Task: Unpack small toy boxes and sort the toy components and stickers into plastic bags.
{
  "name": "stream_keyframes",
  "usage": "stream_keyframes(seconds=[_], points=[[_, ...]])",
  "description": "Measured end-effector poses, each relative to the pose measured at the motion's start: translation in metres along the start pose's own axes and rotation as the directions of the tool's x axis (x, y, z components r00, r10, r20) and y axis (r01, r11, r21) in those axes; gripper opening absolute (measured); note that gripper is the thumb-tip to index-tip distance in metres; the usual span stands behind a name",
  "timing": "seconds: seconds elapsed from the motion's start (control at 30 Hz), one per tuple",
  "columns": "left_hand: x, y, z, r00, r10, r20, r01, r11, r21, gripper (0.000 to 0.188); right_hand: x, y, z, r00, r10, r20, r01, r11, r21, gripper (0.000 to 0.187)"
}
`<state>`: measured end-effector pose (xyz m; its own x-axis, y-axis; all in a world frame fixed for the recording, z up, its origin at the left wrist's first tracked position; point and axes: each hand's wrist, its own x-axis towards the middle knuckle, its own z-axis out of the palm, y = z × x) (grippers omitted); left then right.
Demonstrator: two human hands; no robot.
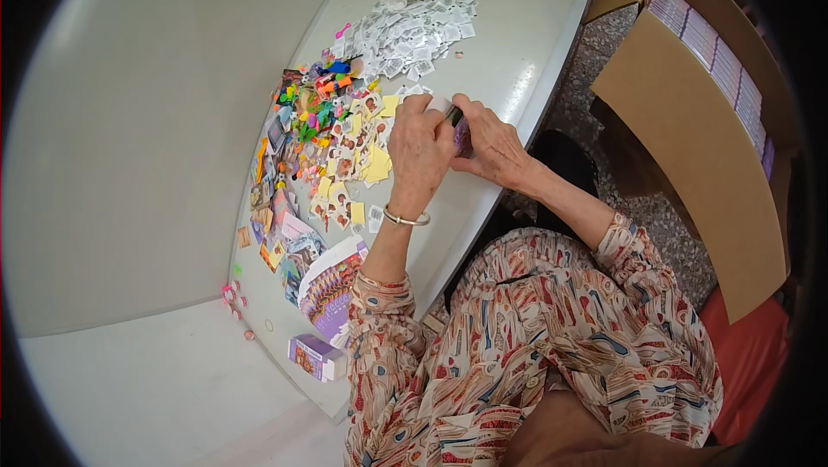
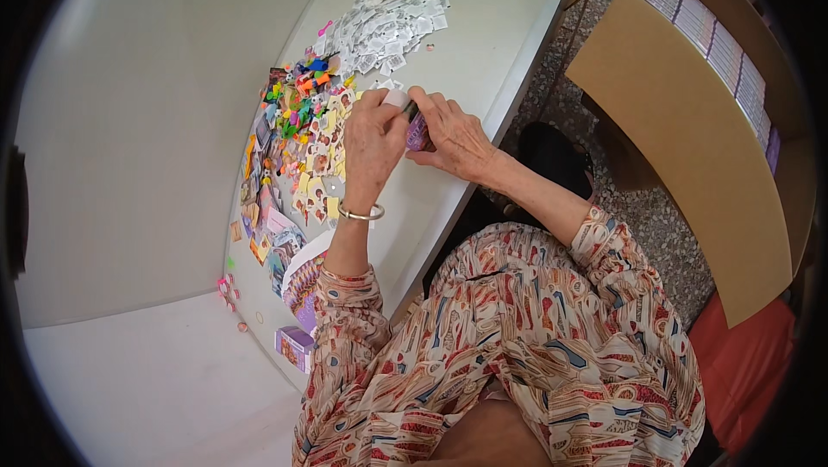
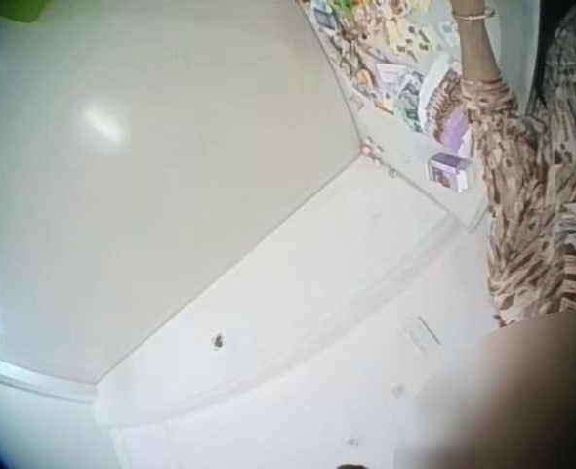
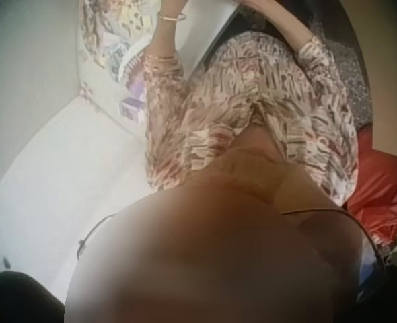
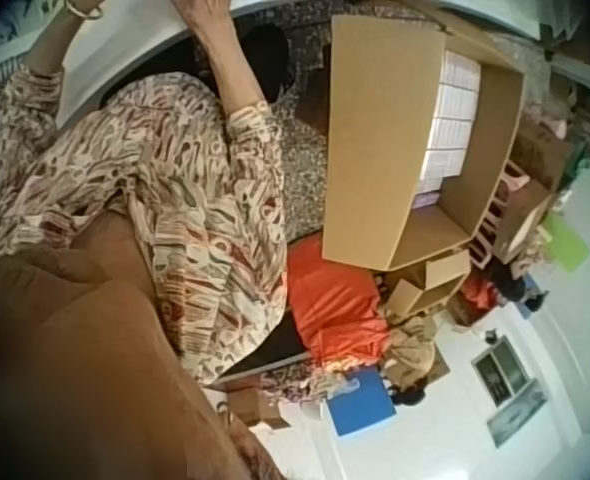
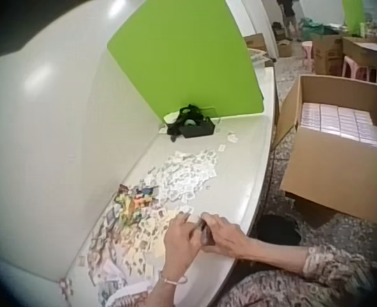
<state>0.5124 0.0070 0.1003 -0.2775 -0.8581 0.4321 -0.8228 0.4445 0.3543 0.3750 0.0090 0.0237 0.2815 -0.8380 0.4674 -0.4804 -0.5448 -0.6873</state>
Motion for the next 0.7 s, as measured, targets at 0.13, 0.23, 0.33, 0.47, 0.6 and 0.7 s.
stream_keyframes(seconds=[0.13, 0.23, 0.33, 0.47, 0.6, 0.7], points=[[0.003, 0.008, -0.008, 0.999, -0.019, -0.026, 0.017, 0.997, -0.077, 0.006, -0.002, 0.004, 0.002, 0.998, -0.019, -0.060, 0.018, 1.000, -0.021, 0.097], [0.001, 0.019, -0.012, 0.995, 0.017, -0.098, -0.020, 0.999, -0.036, 0.005, -0.001, 0.003, 0.000, 0.999, 0.008, -0.054, -0.008, 1.000, -0.009, 0.098], [-0.003, 0.031, -0.022, 0.985, 0.095, -0.146, -0.090, 0.995, 0.041, 0.009, -0.001, 0.002, 0.002, 0.999, 0.020, -0.045, -0.021, 0.999, -0.025, 0.098], [-0.003, 0.028, -0.021, 0.963, 0.204, -0.178, -0.178, 0.972, 0.154, 0.010, -0.001, 0.002, 0.001, 0.998, 0.006, -0.056, -0.006, 1.000, -0.007, 0.098], [-0.004, 0.033, -0.023, 0.952, 0.254, -0.171, -0.223, 0.958, 0.181, 0.009, -0.002, 0.001, 0.003, 0.998, 0.002, -0.058, -0.001, 1.000, 0.005, 0.099], [-0.004, 0.032, -0.019, 0.944, 0.264, -0.200, -0.224, 0.954, 0.200, 0.009, -0.005, 0.002, 0.003, 0.999, 0.027, -0.046, -0.027, 1.000, -0.006, 0.098]])
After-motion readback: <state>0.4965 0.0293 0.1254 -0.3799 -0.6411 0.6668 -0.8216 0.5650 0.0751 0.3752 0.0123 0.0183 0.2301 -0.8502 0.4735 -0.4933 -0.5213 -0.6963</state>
